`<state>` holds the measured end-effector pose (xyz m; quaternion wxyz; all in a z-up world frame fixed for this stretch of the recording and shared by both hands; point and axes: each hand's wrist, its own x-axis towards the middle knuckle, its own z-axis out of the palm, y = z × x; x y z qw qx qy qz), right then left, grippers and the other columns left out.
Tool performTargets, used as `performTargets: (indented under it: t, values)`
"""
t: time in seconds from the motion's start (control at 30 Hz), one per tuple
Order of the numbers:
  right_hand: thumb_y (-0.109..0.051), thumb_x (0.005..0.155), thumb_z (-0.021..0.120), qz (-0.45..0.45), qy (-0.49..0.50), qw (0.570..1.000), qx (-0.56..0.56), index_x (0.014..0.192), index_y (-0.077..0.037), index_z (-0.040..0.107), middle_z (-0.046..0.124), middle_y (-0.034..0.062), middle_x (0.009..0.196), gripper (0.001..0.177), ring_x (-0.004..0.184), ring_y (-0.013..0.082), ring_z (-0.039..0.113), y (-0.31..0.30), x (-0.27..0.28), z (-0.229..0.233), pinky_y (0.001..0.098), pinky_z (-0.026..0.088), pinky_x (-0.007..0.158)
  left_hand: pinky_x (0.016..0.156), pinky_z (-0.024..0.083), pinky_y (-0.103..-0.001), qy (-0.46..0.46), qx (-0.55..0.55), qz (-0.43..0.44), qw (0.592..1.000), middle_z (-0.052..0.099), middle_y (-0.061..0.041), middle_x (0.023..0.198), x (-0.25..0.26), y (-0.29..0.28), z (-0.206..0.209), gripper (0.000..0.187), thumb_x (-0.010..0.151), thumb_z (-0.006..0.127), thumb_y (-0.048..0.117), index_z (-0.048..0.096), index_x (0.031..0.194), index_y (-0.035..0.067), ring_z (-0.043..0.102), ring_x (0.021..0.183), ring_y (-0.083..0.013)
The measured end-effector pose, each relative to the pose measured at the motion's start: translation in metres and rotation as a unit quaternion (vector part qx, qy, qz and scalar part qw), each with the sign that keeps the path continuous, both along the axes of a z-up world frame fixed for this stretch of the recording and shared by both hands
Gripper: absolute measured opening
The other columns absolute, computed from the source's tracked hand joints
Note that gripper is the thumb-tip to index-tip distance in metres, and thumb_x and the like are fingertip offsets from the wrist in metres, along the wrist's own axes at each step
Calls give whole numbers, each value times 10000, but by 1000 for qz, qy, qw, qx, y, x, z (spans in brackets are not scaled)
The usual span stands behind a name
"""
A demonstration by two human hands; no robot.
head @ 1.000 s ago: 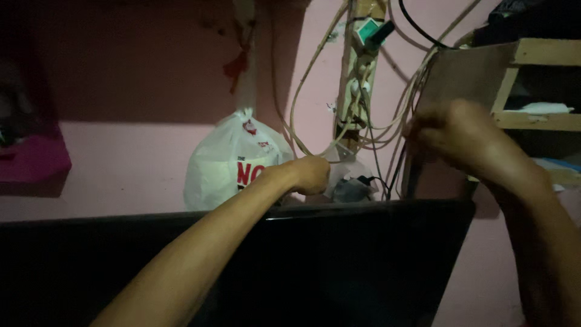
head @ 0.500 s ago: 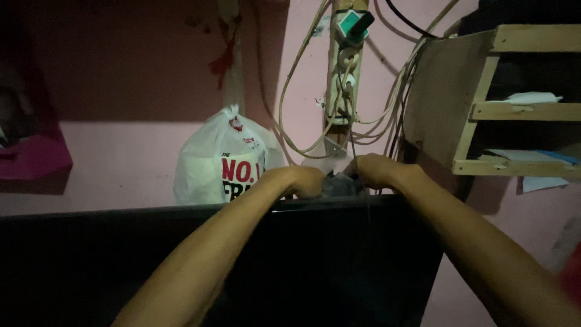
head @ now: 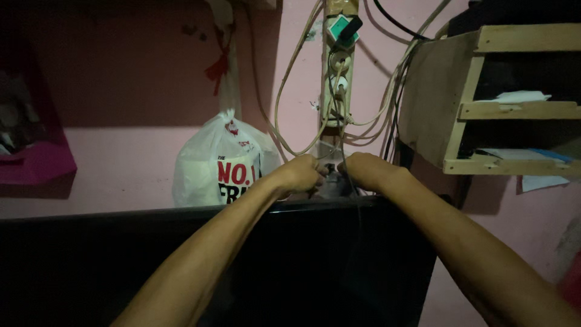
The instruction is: The person plugs a ring light into a wall socket and adjusts its position on a table. They then plug in a fan and adjust its angle. Finally, they turn on the ring light and move a water bottle on the table.
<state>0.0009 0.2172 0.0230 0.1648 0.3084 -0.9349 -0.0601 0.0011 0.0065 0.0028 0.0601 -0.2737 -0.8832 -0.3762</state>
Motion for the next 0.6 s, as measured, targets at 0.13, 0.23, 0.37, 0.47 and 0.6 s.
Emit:
performTargets:
  t: [0.13,0.23,0.37,0.47,0.6]
  values:
    - [-123,902,581,-39,-41,998,-11,1060,-70,736,722,200,1043,227,1010,369,715,0,5,2,469,568,866,661,562,-306,43,-6,18,999,764,-121,889,7,2,2,275,829,737,44,746,1079,-70,694,705,-153]
    - [-129,890,617,-73,-54,996,-18,1022,-11,739,724,237,1039,215,994,370,731,3,6,1,459,581,857,604,531,-313,20,26,67,997,734,-125,767,22,-3,6,178,809,717,22,775,952,-67,660,632,-158]
    - [-87,859,614,-21,0,999,-26,949,16,735,731,252,960,183,951,394,729,3,2,0,469,582,836,527,516,-343,1,100,98,990,675,-118,630,41,0,17,108,799,704,-2,715,733,-87,638,556,-171]
    - [-127,825,680,-35,-25,999,-12,884,22,749,732,249,918,174,933,383,733,2,4,1,462,584,834,528,499,-323,13,68,113,991,676,-89,626,49,3,23,92,772,727,7,707,690,-29,628,559,-145]
    - [-97,845,665,-61,-53,996,-31,883,23,741,740,240,884,147,840,357,759,2,11,4,452,615,738,583,530,-406,99,-7,96,990,678,-158,670,53,6,22,16,723,696,-34,680,726,-36,669,623,-239]
